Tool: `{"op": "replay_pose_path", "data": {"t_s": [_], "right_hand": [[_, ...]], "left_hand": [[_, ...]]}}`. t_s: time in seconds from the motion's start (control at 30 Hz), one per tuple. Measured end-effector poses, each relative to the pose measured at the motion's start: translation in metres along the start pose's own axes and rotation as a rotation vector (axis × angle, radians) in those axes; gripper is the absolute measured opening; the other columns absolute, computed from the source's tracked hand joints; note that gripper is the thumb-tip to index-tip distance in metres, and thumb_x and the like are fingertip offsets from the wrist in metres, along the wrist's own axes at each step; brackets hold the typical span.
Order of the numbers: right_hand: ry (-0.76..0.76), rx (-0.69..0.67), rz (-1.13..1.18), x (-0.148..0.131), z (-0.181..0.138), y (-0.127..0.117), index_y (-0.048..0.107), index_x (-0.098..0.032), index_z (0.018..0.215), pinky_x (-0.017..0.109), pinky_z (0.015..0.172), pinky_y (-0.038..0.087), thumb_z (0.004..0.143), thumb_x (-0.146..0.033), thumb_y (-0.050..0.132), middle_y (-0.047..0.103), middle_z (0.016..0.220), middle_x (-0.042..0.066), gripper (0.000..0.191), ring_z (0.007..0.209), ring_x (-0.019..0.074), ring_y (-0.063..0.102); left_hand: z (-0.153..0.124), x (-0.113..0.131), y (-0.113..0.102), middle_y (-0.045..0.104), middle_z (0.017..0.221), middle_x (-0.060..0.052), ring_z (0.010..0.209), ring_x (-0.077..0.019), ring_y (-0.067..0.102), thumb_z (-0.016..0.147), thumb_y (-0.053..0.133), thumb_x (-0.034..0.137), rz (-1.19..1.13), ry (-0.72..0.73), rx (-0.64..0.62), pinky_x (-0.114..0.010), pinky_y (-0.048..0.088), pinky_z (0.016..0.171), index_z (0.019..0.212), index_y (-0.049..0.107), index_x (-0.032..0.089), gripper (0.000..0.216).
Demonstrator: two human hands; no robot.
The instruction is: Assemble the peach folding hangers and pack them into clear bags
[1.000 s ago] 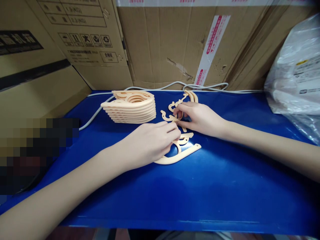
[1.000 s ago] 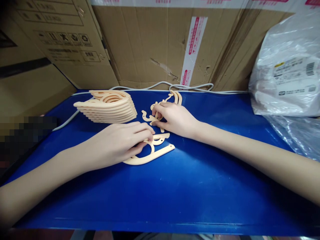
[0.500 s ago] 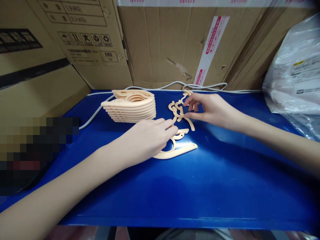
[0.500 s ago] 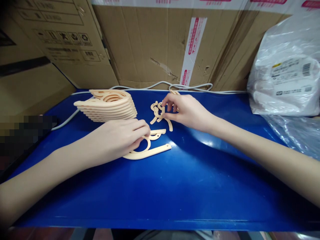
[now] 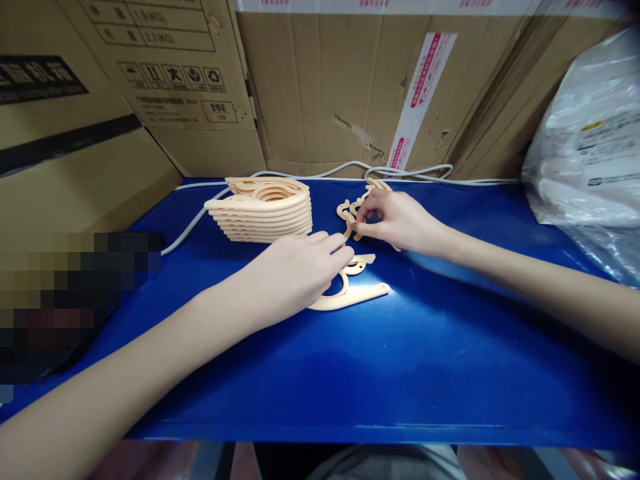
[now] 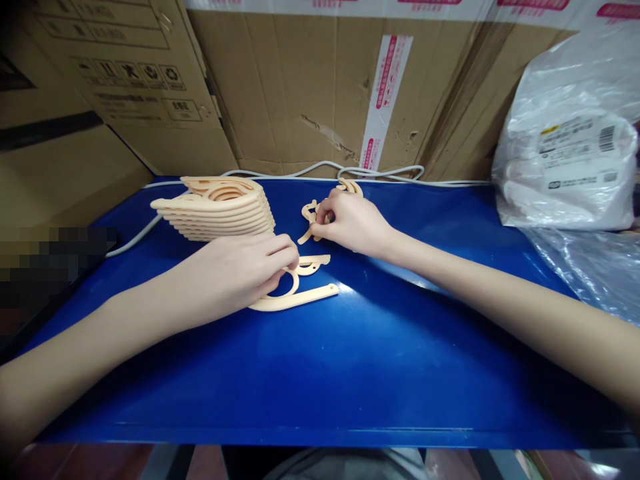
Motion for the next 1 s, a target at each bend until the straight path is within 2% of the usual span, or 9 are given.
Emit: {"op": "replay_pose_path", "data": {"t_s": [0.13,0.23,0.37,0.47,0.53,0.63,0.77,0.9,1.0], "right_hand": [[0.017,0.024,0.315,0.001,-0.014,-0.019,0.064,-0.018,0.072,0.031,0.066,0.040,0.081,-0.035,0.064,0.067,0.082,0.003,0.019,0.077,0.0180,0.058],[0.076,-0.080,0.449,0.000,-0.040,-0.020,0.057,-0.020,0.076,0.031,0.064,0.041,0.084,-0.038,0.062,0.062,0.076,0.001,0.020,0.071,0.0167,0.055],[0.062,-0.096,0.344,-0.005,-0.073,-0.017,0.052,-0.022,0.084,0.030,0.062,0.042,0.092,-0.037,0.052,0.061,0.076,0.001,0.017,0.070,0.0173,0.056],[0.014,-0.092,0.210,-0.008,-0.085,-0.009,0.047,-0.024,0.084,0.029,0.054,0.039,0.097,-0.035,0.041,0.059,0.068,-0.001,0.018,0.058,0.0156,0.053],[-0.019,-0.081,0.139,-0.009,-0.087,-0.004,0.048,-0.024,0.090,0.030,0.055,0.041,0.099,-0.038,0.039,0.063,0.070,-0.001,0.018,0.056,0.0161,0.056],[-0.058,-0.092,0.095,-0.009,-0.087,0.001,0.051,-0.025,0.101,0.031,0.060,0.044,0.101,-0.041,0.035,0.069,0.079,0.003,0.023,0.064,0.0187,0.064],[-0.104,-0.115,0.067,-0.010,-0.089,0.004,0.054,-0.025,0.099,0.032,0.062,0.045,0.102,-0.041,0.031,0.070,0.082,0.004,0.028,0.069,0.0195,0.066],[-0.094,-0.092,0.054,-0.009,-0.090,0.002,0.055,-0.023,0.105,0.031,0.060,0.045,0.103,-0.040,0.031,0.070,0.082,0.003,0.029,0.066,0.0182,0.065],[-0.120,-0.087,0.060,-0.011,-0.089,0.001,0.057,-0.023,0.105,0.031,0.067,0.047,0.103,-0.038,0.031,0.070,0.091,0.004,0.030,0.077,0.0182,0.067]], "left_hand": [[0.000,0.000,-0.002,0.063,0.089,-0.005,0.073,-0.0194,0.057,0.090,0.048,0.006,0.027,0.009,0.039,-0.032,0.036,0.060,0.094,0.061,0.014,0.016],[0.000,0.002,-0.005,0.064,0.096,-0.007,0.082,-0.0229,0.058,0.090,0.045,0.006,-0.003,0.013,0.074,-0.034,0.039,0.066,0.097,0.062,0.014,0.020],[0.001,0.006,-0.008,0.062,0.111,-0.007,0.100,-0.0252,0.056,0.096,0.045,0.018,-0.192,0.003,0.089,-0.038,0.042,0.081,0.106,0.060,0.017,0.018],[0.003,0.012,-0.003,0.060,0.120,-0.009,0.110,-0.0262,0.053,0.095,0.054,0.038,-0.313,-0.011,0.062,-0.040,0.041,0.090,0.103,0.059,0.017,0.023],[0.004,0.016,0.002,0.057,0.126,-0.010,0.116,-0.0272,0.050,0.092,0.059,0.042,-0.348,0.004,0.042,-0.042,0.040,0.095,0.101,0.058,0.017,0.027],[0.005,0.020,0.007,0.057,0.124,-0.011,0.114,-0.0266,0.050,0.093,0.058,0.039,-0.368,0.031,0.030,-0.041,0.040,0.094,0.099,0.056,0.017,0.023],[0.006,0.024,0.009,0.057,0.121,-0.013,0.113,-0.0275,0.050,0.097,0.051,0.032,-0.328,0.070,0.021,-0.041,0.042,0.091,0.096,0.055,0.016,0.016],[0.009,0.024,0.014,0.056,0.122,-0.014,0.114,-0.0286,0.050,0.102,0.038,0.027,-0.268,0.077,0.003,-0.044,0.043,0.093,0.097,0.055,0.014,0.022],[0.011,0.024,0.016,0.056,0.123,-0.014,0.117,-0.0284,0.049,0.104,0.035,0.029,-0.261,0.071,0.031,-0.045,0.041,0.098,0.099,0.055,0.014,0.025]]}}
Point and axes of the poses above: each hand's wrist, its own z-axis towards the middle knuckle, its own y-axis out of the palm, x = y × z, the point moved 8 cm from there along z, towards the middle knuckle
